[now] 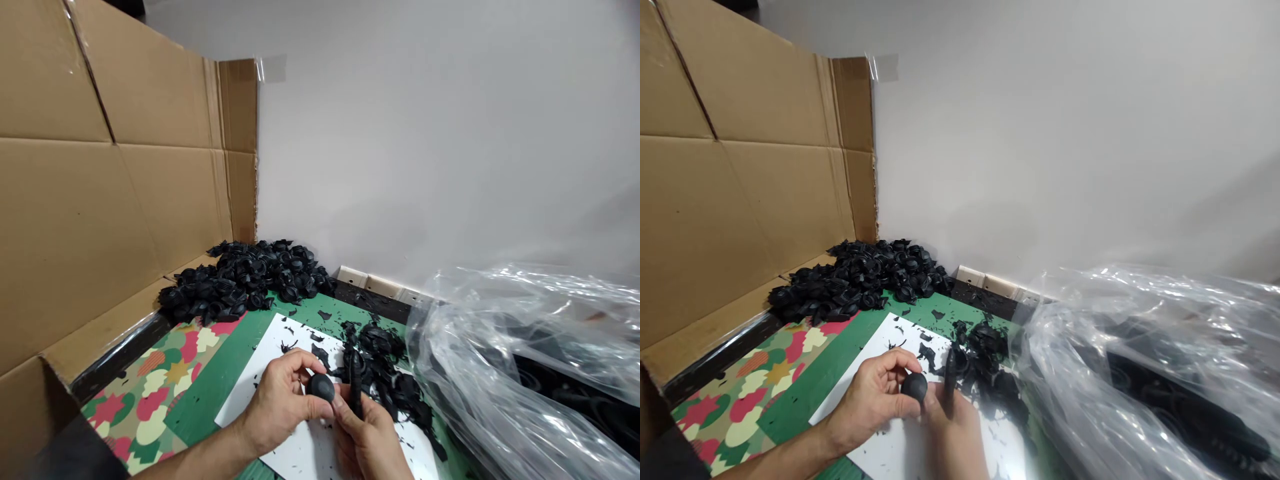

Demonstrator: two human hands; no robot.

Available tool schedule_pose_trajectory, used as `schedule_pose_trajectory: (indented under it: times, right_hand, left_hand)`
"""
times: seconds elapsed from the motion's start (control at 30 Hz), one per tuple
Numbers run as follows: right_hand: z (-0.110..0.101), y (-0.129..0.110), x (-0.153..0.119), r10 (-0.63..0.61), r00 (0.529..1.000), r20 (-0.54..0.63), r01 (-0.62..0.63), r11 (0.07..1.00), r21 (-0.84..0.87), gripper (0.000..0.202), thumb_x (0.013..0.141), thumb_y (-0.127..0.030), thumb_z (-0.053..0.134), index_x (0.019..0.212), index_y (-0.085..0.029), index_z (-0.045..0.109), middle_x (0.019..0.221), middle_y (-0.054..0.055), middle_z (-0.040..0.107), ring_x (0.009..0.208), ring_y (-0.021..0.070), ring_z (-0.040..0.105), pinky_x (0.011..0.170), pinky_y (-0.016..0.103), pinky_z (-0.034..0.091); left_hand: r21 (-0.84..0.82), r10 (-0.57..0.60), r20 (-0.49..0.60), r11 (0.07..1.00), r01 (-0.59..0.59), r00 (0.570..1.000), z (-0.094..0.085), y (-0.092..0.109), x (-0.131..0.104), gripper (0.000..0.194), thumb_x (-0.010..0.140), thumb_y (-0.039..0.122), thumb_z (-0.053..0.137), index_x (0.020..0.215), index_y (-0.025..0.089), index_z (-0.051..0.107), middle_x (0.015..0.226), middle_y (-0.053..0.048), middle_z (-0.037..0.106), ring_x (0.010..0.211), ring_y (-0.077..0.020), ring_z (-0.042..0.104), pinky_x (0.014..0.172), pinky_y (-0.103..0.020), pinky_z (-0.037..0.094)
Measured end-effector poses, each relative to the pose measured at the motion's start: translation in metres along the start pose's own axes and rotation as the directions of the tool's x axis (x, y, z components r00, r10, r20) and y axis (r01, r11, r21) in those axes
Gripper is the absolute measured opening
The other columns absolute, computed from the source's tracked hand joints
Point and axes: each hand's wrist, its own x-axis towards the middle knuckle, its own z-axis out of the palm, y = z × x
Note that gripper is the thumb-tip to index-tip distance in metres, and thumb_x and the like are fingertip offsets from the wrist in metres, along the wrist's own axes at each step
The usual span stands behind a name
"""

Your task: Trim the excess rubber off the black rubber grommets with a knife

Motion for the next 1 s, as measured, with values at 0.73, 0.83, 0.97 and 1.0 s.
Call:
schedule_pose_trajectory:
  times: [0.73,0.83,0.97,1.0]
  right_hand:
    - [-0.033,-0.033,-0.014,-0.103,0.981,-0.163,0.103,0.995,-0.007,0.057,0.068,-0.073,0.060,0.076,-0.016,0.066,0.045,-0.006,0.040,0.037,0.0095,0.035,0.038,0.024,0.029]
    - [-0.029,-0.035,-0.014,-0.071,0.988,-0.136,0.079,0.995,0.054,0.055,0.062,-0.069,0.069,0.076,-0.017,0.062,0.044,-0.007,0.044,0.033,0.0092,0.038,0.040,0.026,0.035]
    - [-0.026,-0.036,-0.014,-0.042,0.990,-0.135,0.060,0.989,0.132,0.057,0.053,-0.060,0.081,0.084,-0.017,0.062,0.042,-0.005,0.055,0.039,0.0125,0.050,0.045,0.024,0.040]
    - [-0.026,-0.035,-0.014,-0.058,0.989,-0.138,0.076,0.989,0.129,0.057,0.053,-0.059,0.081,0.085,-0.016,0.063,0.042,-0.004,0.056,0.042,0.0129,0.052,0.047,0.023,0.040]
  left_hand:
    - [0.117,-0.044,-0.048,0.992,0.049,0.998,-0.002,0.001,-0.003,0.025,0.056,0.013,0.072,0.080,0.017,0.065,0.055,0.008,0.047,0.047,-0.0066,0.035,0.043,-0.019,0.023]
    - [0.109,-0.066,-0.087,0.991,0.076,0.994,-0.003,0.000,-0.001,0.028,0.053,0.010,0.072,0.080,0.014,0.065,0.055,0.007,0.049,0.048,-0.0066,0.036,0.043,-0.018,0.025]
    - [0.092,-0.084,-0.119,0.991,0.095,0.989,-0.004,-0.001,0.001,0.031,0.051,0.011,0.075,0.080,0.013,0.064,0.055,0.007,0.051,0.049,-0.0071,0.039,0.044,-0.018,0.028]
    - [0.087,-0.093,-0.121,0.991,0.104,0.988,-0.004,0.000,0.001,0.031,0.051,0.011,0.076,0.079,0.013,0.064,0.055,0.007,0.052,0.049,-0.0072,0.040,0.044,-0.018,0.028]
